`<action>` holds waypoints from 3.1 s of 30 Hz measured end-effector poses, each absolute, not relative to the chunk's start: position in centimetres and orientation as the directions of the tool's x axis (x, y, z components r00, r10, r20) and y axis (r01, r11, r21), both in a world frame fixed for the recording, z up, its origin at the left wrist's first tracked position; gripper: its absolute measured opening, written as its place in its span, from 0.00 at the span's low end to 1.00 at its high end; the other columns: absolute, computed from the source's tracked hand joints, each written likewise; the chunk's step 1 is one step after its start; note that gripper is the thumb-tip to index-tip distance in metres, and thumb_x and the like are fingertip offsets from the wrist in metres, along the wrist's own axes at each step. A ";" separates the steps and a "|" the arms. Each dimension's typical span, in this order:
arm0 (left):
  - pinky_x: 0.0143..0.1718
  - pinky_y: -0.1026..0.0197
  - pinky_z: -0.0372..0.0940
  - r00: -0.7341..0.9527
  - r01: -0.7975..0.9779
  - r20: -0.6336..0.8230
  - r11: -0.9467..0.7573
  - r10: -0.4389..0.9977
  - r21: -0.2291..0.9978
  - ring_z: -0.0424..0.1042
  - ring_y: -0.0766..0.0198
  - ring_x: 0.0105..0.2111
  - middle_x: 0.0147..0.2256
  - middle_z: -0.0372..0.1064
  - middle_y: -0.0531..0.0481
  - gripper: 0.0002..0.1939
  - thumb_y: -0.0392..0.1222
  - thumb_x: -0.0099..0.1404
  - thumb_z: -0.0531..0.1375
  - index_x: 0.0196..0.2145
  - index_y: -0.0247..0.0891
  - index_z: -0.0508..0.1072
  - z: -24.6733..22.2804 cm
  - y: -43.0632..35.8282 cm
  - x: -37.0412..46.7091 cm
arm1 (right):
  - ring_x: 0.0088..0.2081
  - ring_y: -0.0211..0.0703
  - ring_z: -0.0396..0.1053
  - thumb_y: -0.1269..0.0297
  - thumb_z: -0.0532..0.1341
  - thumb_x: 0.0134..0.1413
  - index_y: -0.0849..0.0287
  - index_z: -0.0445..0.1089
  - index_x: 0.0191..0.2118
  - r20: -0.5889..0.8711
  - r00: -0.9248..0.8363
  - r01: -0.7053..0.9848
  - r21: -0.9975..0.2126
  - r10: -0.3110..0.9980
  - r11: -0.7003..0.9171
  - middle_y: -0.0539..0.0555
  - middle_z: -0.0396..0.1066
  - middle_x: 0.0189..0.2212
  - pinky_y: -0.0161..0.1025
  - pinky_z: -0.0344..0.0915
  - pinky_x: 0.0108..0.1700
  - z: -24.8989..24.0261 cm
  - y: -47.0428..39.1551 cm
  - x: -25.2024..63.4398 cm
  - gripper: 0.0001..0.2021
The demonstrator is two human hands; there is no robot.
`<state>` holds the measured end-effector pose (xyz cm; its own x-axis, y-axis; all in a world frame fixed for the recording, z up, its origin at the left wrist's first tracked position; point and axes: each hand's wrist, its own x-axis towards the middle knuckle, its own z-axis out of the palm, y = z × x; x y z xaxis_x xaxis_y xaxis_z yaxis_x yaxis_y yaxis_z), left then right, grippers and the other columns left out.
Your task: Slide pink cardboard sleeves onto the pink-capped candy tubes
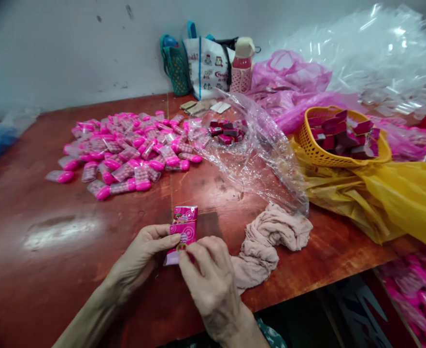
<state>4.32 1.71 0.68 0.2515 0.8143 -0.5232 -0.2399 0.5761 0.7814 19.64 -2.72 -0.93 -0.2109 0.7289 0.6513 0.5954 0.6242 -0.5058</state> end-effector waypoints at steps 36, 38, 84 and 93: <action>0.32 0.60 0.60 0.503 0.608 0.033 -0.381 0.863 0.697 0.67 0.60 0.31 0.33 0.67 0.45 0.10 0.40 0.62 0.51 0.35 0.35 0.70 1.5 0.6 11.6 | 0.26 0.37 0.66 0.63 0.58 0.54 0.59 0.69 0.35 -0.055 0.370 -0.026 -0.998 0.927 -0.049 0.49 0.69 0.24 0.32 0.63 0.28 -1.0 -5.2 26.9 0.06; 0.31 0.63 0.60 0.468 0.417 -0.096 -0.123 0.879 0.901 0.66 0.63 0.31 0.32 0.67 0.49 0.10 0.41 0.59 0.55 0.38 0.37 0.70 2.5 0.4 10.5 | 0.29 0.41 0.67 0.64 0.56 0.55 0.59 0.69 0.35 0.010 0.223 0.199 -0.979 0.975 -0.035 0.51 0.69 0.26 0.34 0.63 0.31 -0.6 -5.1 26.0 0.06; 0.29 0.69 0.59 0.082 -0.415 -0.350 0.352 0.933 0.839 0.62 0.71 0.24 0.21 0.67 0.54 0.04 0.38 0.53 0.63 0.24 0.35 0.76 1.0 -0.4 10.0 | 0.24 0.36 0.58 0.63 0.51 0.59 0.59 0.59 0.22 0.142 0.165 0.403 -0.913 0.976 0.064 0.48 0.58 0.20 0.34 0.55 0.27 0.4 -3.0 20.5 0.14; 0.28 0.70 0.59 0.068 -0.503 -0.382 0.362 0.922 0.785 0.62 0.72 0.22 0.20 0.67 0.54 0.04 0.32 0.46 0.66 0.20 0.32 0.73 1.0 0.5 9.0 | 0.28 0.40 0.62 0.64 0.52 0.58 0.59 0.68 0.29 0.097 0.070 0.321 -0.944 0.993 0.070 0.52 0.65 0.24 0.34 0.58 0.26 0.9 -2.9 20.6 0.11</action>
<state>8.96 0.51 1.05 0.0677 0.9219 -0.3816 -0.5027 0.3619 0.7851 20.63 -2.88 0.87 0.0699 0.9928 0.0969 0.3213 0.0695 -0.9444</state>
